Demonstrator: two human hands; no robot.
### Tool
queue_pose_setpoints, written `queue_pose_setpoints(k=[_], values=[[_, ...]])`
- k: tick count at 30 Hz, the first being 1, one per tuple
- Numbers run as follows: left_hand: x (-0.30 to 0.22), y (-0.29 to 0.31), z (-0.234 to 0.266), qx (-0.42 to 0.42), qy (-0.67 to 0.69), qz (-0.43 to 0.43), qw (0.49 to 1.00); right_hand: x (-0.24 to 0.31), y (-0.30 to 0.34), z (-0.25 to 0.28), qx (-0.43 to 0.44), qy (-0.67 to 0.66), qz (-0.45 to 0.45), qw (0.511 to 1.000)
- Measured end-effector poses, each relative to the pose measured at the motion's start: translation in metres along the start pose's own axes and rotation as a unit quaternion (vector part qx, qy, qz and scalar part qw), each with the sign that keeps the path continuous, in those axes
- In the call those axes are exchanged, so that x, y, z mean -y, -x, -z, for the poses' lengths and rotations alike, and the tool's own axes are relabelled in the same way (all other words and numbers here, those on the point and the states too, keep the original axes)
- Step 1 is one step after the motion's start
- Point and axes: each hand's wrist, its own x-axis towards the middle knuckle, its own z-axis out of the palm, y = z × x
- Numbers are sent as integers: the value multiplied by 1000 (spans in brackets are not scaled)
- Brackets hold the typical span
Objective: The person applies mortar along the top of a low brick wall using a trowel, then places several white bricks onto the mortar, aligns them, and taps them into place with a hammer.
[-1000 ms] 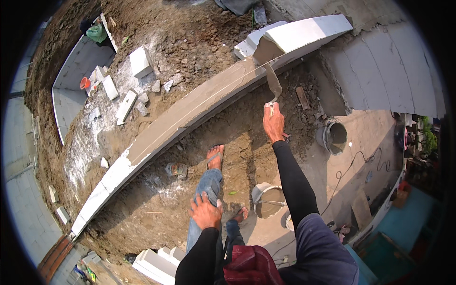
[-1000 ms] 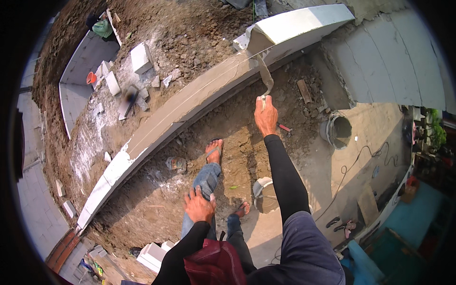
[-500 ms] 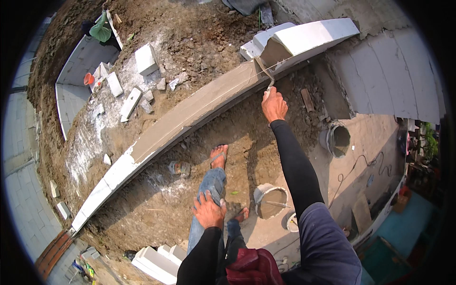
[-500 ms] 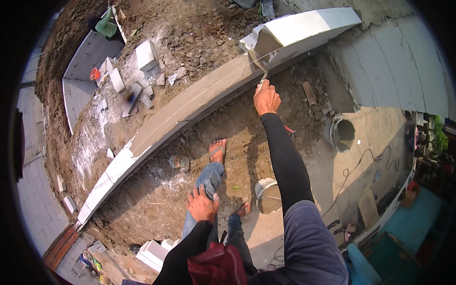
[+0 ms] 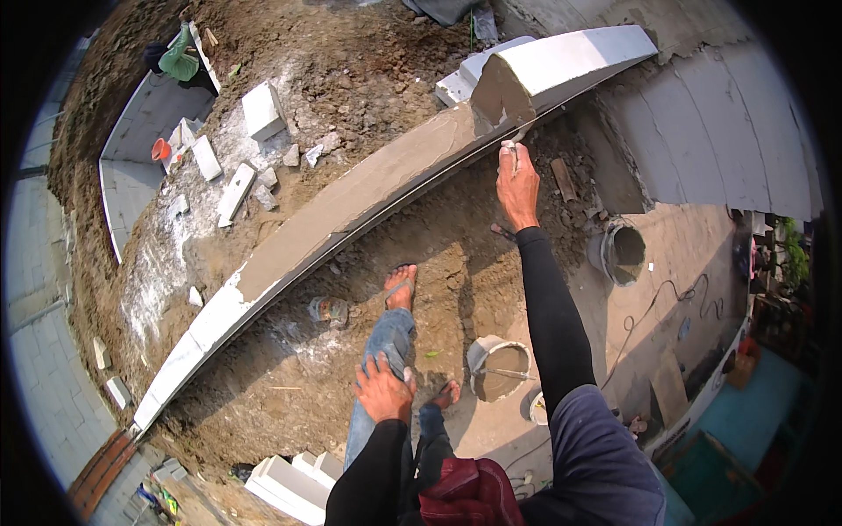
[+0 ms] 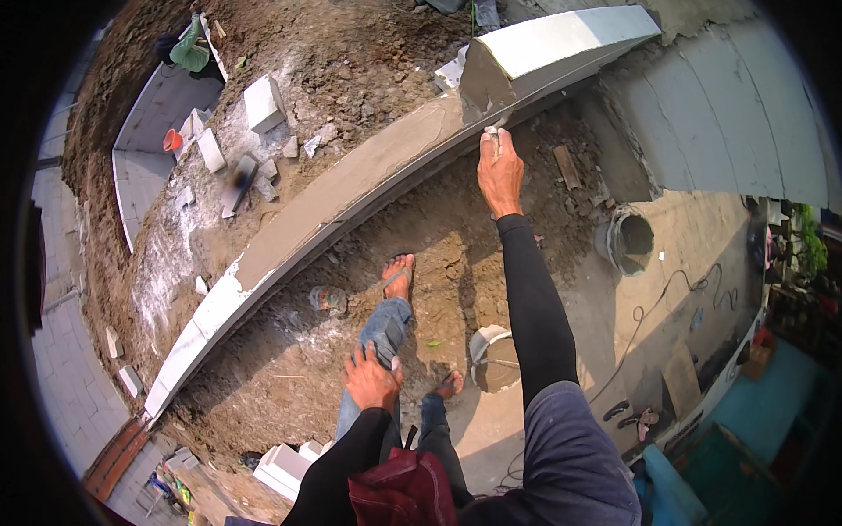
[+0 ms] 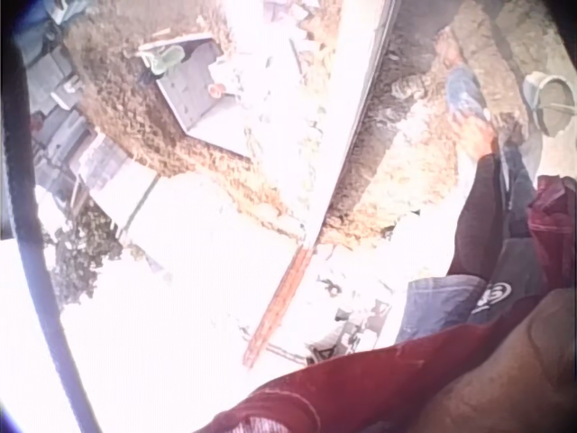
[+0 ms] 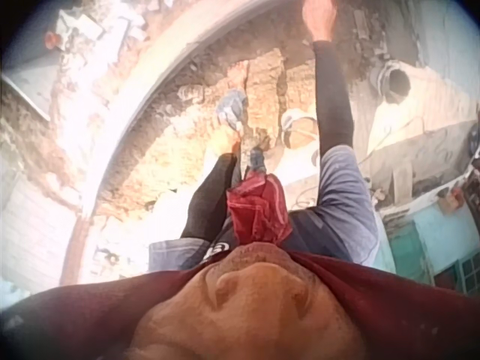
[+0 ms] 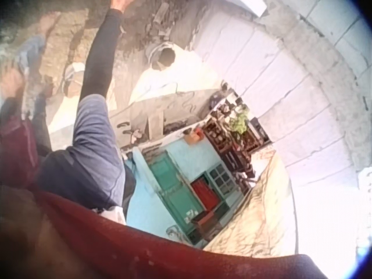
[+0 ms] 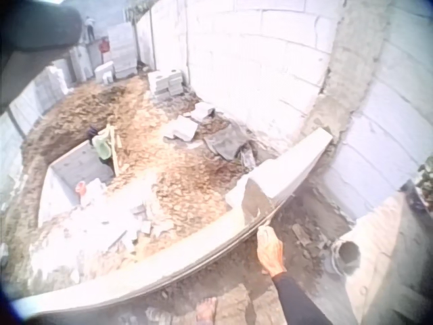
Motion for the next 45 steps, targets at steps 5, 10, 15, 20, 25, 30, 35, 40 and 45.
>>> queue_pose_setpoints(k=[5,10,15,20,25,30,35,40,45], values=[[-2,-2,-1,-5,3,-2,1000,-83,70,14,1,51,-43,998],[-4,-2,-4,-33,-8,-10,999,-73,28,16,47,122,67,989],[-2,-3,-10,-29,-8,0,1000,-64,-23,27,120,176,36,976],[-4,-5,-1,-19,-5,10,1000,-98,57,56,50,141,37,988],[-6,-6,1,12,-11,12,1000,-33,27,51,90,112,41,989],[-3,-7,-9,13,1,19,1000,-33,-5,40,85,187,26,978],[-2,-9,-5,38,5,39,999,-72,59,55,77,199,11,977],[-1,-8,-6,19,-3,23,1000,-37,36,18,84,220,22,972],[5,-6,-8,-6,-4,22,1000,-41,20,31,76,221,-8,972]])
